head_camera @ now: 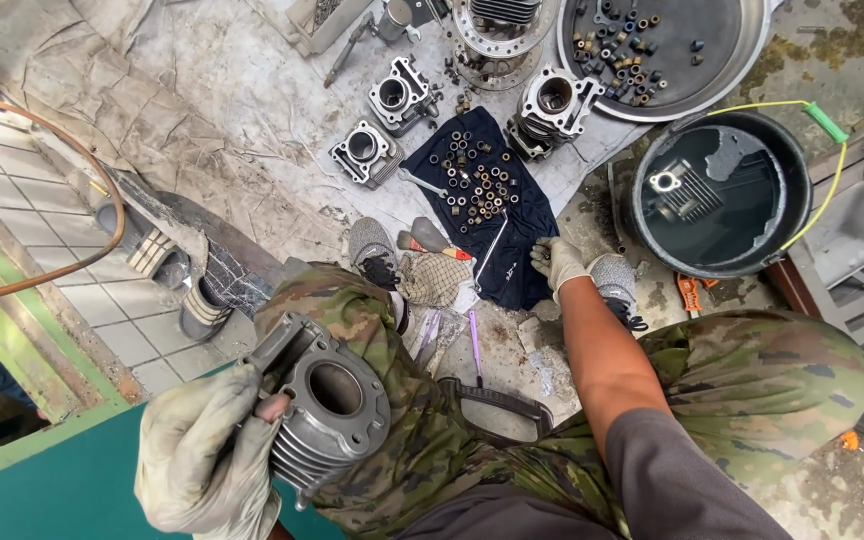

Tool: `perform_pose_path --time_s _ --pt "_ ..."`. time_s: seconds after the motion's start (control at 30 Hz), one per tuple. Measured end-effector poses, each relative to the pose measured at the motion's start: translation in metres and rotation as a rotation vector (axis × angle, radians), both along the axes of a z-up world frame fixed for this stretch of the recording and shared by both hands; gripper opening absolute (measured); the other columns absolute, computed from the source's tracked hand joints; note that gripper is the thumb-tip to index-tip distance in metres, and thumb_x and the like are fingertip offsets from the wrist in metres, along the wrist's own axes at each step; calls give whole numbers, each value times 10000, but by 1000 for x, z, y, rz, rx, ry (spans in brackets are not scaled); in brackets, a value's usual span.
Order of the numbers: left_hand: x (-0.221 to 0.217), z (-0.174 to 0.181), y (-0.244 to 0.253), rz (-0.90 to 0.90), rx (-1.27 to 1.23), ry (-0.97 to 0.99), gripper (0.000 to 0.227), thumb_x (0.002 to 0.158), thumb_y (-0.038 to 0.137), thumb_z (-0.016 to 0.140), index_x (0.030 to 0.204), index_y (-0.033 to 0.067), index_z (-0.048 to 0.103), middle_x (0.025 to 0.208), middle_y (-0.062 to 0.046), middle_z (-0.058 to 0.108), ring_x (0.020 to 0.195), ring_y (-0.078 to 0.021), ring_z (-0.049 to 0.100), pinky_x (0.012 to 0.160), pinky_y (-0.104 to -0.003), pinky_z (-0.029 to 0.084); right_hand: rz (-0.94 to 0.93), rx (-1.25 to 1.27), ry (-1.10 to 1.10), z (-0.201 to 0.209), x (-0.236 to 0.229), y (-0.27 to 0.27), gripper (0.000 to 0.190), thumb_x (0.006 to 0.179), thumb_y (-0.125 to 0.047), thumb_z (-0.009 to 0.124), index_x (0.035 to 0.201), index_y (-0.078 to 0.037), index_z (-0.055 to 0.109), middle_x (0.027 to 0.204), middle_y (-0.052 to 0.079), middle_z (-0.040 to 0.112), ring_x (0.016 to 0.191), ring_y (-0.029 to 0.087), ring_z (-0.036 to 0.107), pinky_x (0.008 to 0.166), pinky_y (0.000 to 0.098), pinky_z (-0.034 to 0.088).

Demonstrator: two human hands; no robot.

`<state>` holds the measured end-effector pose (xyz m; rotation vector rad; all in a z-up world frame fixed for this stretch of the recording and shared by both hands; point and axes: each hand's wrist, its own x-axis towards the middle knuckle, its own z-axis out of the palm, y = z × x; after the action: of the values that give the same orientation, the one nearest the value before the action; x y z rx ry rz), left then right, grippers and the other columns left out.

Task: The person holds a metal engine cylinder head and uses a small metal tool to scrape and clean the grooves between the cooling fins. They rotate the part to access different areas and continue cleaning the surface.

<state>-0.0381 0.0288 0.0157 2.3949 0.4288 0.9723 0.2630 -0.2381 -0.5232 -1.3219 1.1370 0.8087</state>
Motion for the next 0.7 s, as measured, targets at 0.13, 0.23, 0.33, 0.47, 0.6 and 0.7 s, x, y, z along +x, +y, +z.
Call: perform_pose_path --time_s 0.13,0.23,0.33,0.47,0.6,0.7 --pt "2 20 -15 92 -48 135 272 853 -23 841 1076 -32 686 1077 -202 697 1032 -320 698 941 -406 599 35 13 3 -19 7 6 190 950 -151 498 899 -138 680 748 64 687 666 191 696 764 369 627" --pt "0 21 -14 102 -34 181 266 869 10 833 1088 8 684 1088 -174 705 1039 -312 702 949 -402 598 39 -11 -4 -31 11 9 220 934 -153 471 908 -136 688 828 72 719 722 193 719 757 364 627" --pt "0 20 -15 106 -26 201 276 885 6 832 1112 43 680 1107 -134 708 1042 -290 694 960 -395 592 -5 50 0 -58 13 8 176 920 -187 480 949 -168 653 817 75 674 769 218 704 956 436 569" --pt "4 18 -16 84 -30 187 293 864 2 846 1100 39 677 1093 -137 708 1036 -301 700 943 -392 602 -7 17 -10 -72 11 4 277 938 -248 564 1178 -117 611 1138 91 655 1042 281 683 988 458 560" --pt "10 13 -15 30 -19 129 289 838 18 855 1071 4 683 1048 -156 708 977 -300 694 907 -407 597 177 -94 -8 -53 5 2 199 911 -208 603 1096 -147 645 960 42 688 837 216 714 763 415 604" --pt "19 -4 -9 -69 32 -40 326 794 21 892 1038 -7 677 977 -170 707 889 -303 735 811 -388 623 776 -372 -149 23 -3 12 325 880 -319 517 940 -131 776 768 48 735 646 231 674 621 345 495"
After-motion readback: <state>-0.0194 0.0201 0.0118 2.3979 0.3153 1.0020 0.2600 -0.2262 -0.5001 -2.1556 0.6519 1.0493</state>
